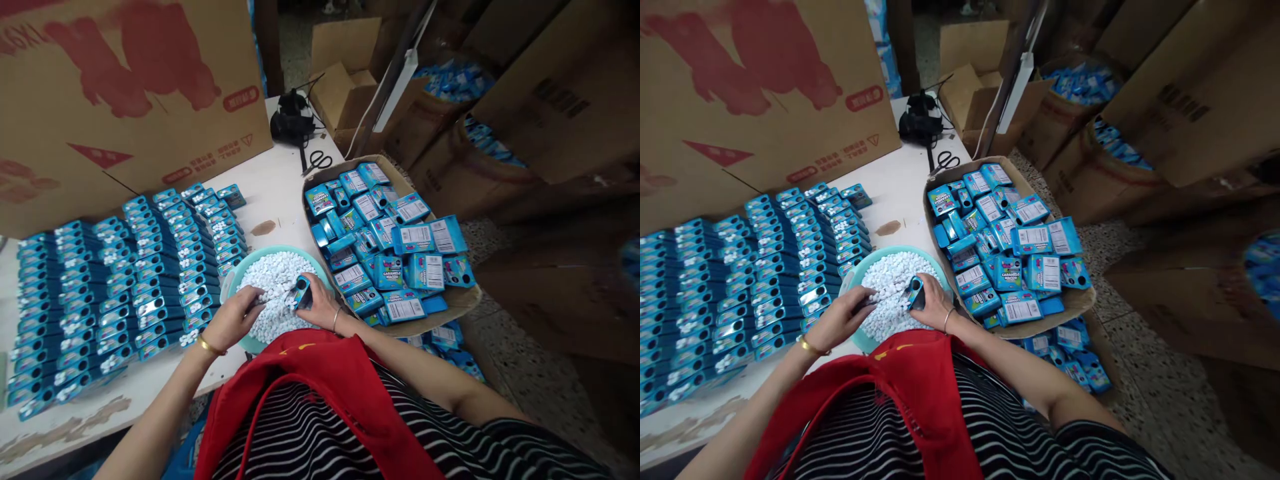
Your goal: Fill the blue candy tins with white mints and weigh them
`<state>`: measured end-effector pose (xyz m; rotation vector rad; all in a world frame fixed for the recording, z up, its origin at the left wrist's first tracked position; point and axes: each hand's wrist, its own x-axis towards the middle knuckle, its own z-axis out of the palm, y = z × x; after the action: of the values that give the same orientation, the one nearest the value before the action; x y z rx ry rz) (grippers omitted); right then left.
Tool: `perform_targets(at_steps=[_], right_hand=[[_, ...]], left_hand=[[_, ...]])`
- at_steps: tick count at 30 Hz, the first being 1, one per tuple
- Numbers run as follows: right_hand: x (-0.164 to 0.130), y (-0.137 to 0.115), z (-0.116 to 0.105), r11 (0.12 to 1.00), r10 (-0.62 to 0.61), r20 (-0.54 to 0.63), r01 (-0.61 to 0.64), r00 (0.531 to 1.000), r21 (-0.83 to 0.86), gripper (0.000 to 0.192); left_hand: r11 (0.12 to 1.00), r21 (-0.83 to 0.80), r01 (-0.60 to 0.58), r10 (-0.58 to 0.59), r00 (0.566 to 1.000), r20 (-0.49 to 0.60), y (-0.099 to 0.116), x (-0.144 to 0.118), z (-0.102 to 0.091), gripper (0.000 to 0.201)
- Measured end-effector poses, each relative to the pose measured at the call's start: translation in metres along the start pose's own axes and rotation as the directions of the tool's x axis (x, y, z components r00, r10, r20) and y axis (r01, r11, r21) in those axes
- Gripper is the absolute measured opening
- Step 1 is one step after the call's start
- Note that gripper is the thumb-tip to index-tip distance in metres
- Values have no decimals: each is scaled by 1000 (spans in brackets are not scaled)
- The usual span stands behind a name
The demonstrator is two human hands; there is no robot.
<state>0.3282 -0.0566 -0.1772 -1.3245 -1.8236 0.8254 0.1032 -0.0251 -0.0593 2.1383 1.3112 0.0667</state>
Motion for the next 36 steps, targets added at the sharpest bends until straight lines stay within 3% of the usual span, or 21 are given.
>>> perform_targets(at_steps=[3, 7, 10, 12, 14, 17, 20, 23, 26, 29, 32, 36], right_hand=[[4, 0, 5, 996, -83, 11, 84, 996, -26, 82], [5, 1, 10, 989, -147, 38, 148, 988, -25, 83], [5, 2, 11, 988, -150, 47, 151, 988, -22, 85], [5, 3, 10, 990, -140, 42, 141, 989, -16, 85], [4, 4, 7, 992, -124, 31, 124, 992, -2, 84], [2, 5, 0, 997, -79, 9, 78, 997, 23, 83], [-1, 5, -5, 999, -21, -9, 21, 1000, 45, 83], [-3, 6, -8, 999, 7, 2, -7, 1000, 51, 83], [-5, 6, -10, 999, 13, 27, -14, 1000, 49, 83], [-7, 6, -10, 999, 29, 47, -31, 998, 45, 84], [-8, 6, -9, 998, 46, 52, -47, 998, 34, 83], [-9, 5, -8, 999, 46, 35, -47, 998, 26, 81]], left_hand=[[975, 222, 23, -52, 991, 122, 31, 4, -15, 18], [838, 540, 83, -212, 960, 180, 77, 14, -20, 21], [775, 629, 63, -228, 956, 186, 105, 17, -23, 31], [763, 644, 52, -226, 956, 190, 109, 15, -27, 32], [757, 649, 78, -227, 962, 150, 95, 11, -30, 30], [740, 648, 181, -269, 962, 39, 45, 7, -21, 26], [760, 583, 287, -354, 935, 1, -14, 9, 10, 26], [875, 370, 312, -337, 942, 4, -49, 23, 58, 23], [920, 263, 291, -299, 954, -9, -57, 42, 99, 22], [949, 156, 275, -272, 961, -46, -58, 52, 118, 24], [971, 56, 232, -229, 972, -60, -64, 45, 114, 23], [989, -39, 141, -144, 985, -97, -63, 22, 83, 23]])
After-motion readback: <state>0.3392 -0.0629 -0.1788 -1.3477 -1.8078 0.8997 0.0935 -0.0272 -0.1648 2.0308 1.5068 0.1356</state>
